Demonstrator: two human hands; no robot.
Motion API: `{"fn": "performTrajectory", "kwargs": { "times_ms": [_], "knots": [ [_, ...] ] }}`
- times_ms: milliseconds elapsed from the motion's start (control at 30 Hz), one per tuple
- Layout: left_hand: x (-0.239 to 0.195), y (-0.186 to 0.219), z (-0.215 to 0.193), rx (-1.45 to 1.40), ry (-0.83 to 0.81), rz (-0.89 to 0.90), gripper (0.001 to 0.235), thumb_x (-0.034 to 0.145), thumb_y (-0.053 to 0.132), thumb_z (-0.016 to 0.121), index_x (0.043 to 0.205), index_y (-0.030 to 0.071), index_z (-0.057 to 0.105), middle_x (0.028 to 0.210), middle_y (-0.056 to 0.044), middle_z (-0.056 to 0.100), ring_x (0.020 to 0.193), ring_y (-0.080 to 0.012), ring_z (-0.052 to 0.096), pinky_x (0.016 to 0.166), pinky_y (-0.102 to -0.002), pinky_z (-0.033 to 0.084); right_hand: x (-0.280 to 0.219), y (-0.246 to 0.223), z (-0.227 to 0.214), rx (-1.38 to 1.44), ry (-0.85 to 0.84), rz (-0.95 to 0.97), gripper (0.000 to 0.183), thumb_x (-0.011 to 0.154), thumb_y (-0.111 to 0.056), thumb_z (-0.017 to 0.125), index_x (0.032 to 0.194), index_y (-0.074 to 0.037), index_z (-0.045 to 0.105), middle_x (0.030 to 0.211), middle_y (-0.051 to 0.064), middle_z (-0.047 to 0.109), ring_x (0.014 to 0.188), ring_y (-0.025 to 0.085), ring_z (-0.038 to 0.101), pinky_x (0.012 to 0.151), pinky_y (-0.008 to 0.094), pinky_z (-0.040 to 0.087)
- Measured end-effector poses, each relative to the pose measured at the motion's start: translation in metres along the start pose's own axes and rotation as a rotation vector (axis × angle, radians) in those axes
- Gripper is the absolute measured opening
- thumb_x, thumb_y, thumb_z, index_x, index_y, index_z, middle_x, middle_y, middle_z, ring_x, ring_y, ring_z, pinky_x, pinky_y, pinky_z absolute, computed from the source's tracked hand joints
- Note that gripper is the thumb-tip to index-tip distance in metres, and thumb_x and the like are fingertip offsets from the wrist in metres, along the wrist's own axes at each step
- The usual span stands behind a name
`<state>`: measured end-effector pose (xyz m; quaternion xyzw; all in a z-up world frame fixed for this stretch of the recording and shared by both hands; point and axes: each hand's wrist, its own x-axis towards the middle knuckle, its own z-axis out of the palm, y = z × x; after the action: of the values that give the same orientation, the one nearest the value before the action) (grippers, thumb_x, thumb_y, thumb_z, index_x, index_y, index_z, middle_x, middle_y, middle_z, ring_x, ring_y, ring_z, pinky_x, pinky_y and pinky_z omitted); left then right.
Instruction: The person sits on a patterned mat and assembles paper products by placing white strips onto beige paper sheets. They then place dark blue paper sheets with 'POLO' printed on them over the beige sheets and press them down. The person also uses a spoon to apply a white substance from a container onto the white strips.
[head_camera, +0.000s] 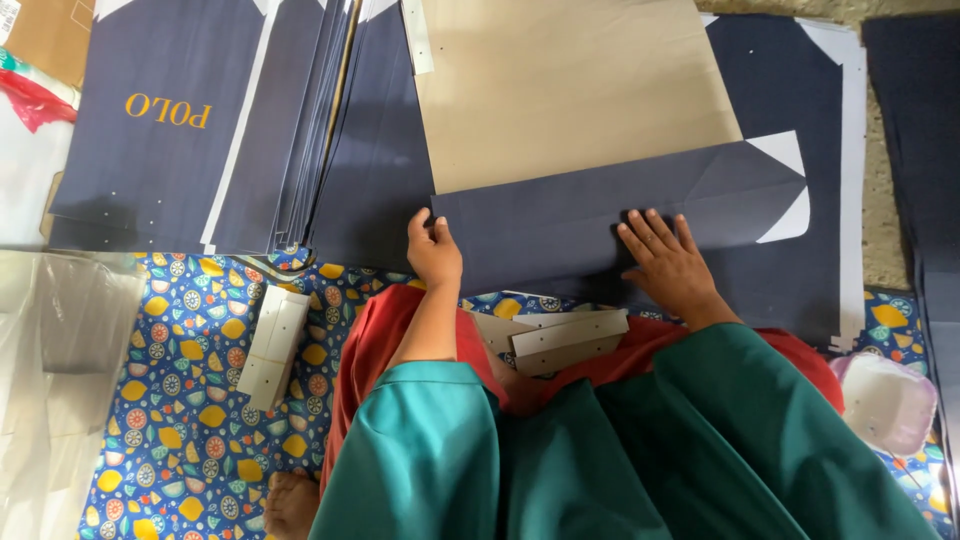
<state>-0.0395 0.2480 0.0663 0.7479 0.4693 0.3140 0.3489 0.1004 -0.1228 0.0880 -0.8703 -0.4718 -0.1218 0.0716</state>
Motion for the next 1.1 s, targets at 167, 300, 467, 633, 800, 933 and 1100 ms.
{"fn": "performTrajectory", "kwargs": {
  "times_ms": [167,300,467,633,800,933,1100],
  "knots": [
    [-0.042,0.09,-0.042,0.311,-0.082,0.619,0.064,0.091,0.027,0.077,0.147,0.01,0.052,0.142,-0.026,0.053,0.134,-0.0464,0.051,0.111,-0.061,0.039,-0.002,0.009,0.028,0.003,-0.033,-0.017,0.088,0.086,-0.044,0.067,0.165,-0.02,0.037,0.171,0.004,0.036,0.157,0.027,0.032,0.129,0.056,0.021],
    [-0.105,0.111,-0.034,0.424,-0.534,1.045,0.096,0.07,0.053,0.087,0.15,0.012,0.052,0.157,-0.026,0.045,0.148,-0.0454,0.038,0.12,-0.07,0.017,-0.005,0.011,0.037,-0.058,-0.033,-0.003,0.084,0.089,-0.051,0.062,0.164,-0.019,0.041,0.168,0.002,0.042,0.157,0.024,0.035,0.131,0.052,0.022],
    [-0.123,0.054,0.019,0.616,-0.479,1.171,0.106,0.069,0.041,0.09,0.158,0.014,0.039,0.158,-0.024,0.041,0.147,-0.0429,0.039,0.121,-0.069,0.015,-0.009,0.018,0.032,0.001,-0.097,0.034,0.085,0.09,-0.058,0.058,0.164,-0.021,0.04,0.168,0.001,0.043,0.157,0.023,0.034,0.132,0.052,0.017],
    [-0.1,0.038,0.026,0.57,-0.395,1.213,0.086,0.083,0.021,0.086,0.157,0.016,0.042,0.148,-0.023,0.053,0.138,-0.0413,0.05,0.12,-0.067,0.023,-0.014,0.039,0.028,0.065,-0.092,0.124,0.097,0.082,-0.061,0.061,0.166,-0.019,0.037,0.171,0.005,0.036,0.158,0.03,0.03,0.129,0.061,0.017],
    [-0.07,0.036,0.026,0.683,-0.496,1.036,0.072,0.093,0.016,0.073,0.158,0.023,0.041,0.157,-0.016,0.047,0.147,-0.0379,0.042,0.121,-0.066,0.019,-0.028,0.048,0.054,-0.023,-0.148,0.154,0.084,0.09,-0.058,0.059,0.164,-0.023,0.043,0.165,0.002,0.048,0.155,0.026,0.04,0.131,0.057,0.021],
    [-0.069,0.034,0.026,0.705,-0.541,0.937,0.072,0.095,0.018,0.072,0.159,0.026,0.039,0.16,-0.013,0.044,0.149,-0.0363,0.038,0.121,-0.066,0.018,-0.025,0.036,0.057,-0.104,-0.136,0.13,0.082,0.091,-0.054,0.061,0.165,-0.023,0.042,0.166,0.001,0.047,0.156,0.023,0.039,0.132,0.052,0.021],
    [-0.078,0.04,0.019,0.718,-0.546,0.861,0.072,0.093,0.039,0.073,0.157,0.025,0.043,0.157,-0.017,0.045,0.148,-0.0388,0.04,0.119,-0.071,0.019,-0.02,0.033,0.064,-0.119,-0.117,0.104,0.078,0.096,-0.051,0.059,0.165,-0.02,0.043,0.166,0.003,0.048,0.156,0.023,0.039,0.133,0.05,0.02]
  ]
}}
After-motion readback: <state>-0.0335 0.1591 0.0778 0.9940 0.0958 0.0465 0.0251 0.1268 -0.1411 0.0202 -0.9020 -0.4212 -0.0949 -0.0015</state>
